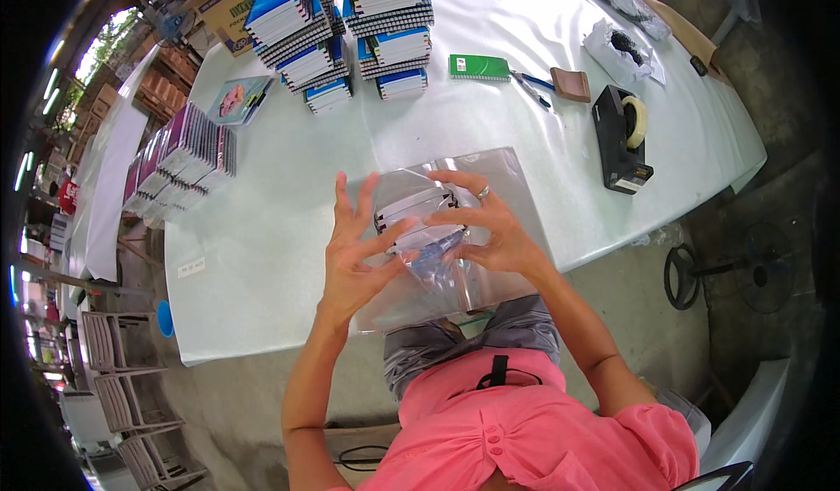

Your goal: The person places stacks of notebooks into plastic bags and seals them using adhesive tape from a dispenser.

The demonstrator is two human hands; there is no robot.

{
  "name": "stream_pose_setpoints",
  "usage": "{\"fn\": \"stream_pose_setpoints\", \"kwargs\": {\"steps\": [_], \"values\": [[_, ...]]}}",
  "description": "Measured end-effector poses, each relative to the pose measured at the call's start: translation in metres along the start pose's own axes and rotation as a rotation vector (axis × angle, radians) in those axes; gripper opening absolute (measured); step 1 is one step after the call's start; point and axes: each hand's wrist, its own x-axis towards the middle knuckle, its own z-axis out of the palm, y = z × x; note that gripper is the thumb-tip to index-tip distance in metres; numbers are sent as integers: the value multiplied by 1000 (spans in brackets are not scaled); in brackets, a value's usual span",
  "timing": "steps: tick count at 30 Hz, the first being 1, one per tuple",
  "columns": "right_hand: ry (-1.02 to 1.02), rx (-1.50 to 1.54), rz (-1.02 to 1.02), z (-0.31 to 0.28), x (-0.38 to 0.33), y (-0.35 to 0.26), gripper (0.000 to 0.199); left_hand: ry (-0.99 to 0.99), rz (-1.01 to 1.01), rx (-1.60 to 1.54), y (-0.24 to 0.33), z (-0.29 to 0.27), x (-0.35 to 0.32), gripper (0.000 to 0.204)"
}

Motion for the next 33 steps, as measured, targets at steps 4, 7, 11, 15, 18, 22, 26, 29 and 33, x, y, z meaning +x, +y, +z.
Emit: {"fn": "stream_pose_setpoints", "kwargs": {"steps": [4, 7, 11, 15, 18, 22, 26, 29, 33], "values": [[27, -52, -69, 3, 1, -3, 49, 180, 47, -22, 16, 10, -2, 28], [134, -65, -24, 9, -4, -5, 41, 317, -28, -225, 20, 12, -11, 29], [193, -81, -82, 18, -8, 6, 32, 597, -208, -523, 8, 20, -33, 42], [181, -16, -50, 21, -6, 7, 26, 379, -165, -385, -22, 22, -46, 42], [161, 55, -2, 9, -8, 4, 29, 195, -153, -177, -14, 15, -28, 43], [133, 39, 16, -2, -12, 9, 32, 34, -37, 33, -6, -1, -8, 44], [128, 112, 17, 2, -7, 10, 23, -3, -2, 120, -4, -3, -2, 41], [121, 97, 1, 5, 0, 6, 18, 30, -34, 76, -4, 1, -4, 45], [98, 109, 28, 4, 6, 1, 11, 56, -55, 92, -1, 3, -4, 41]]}}
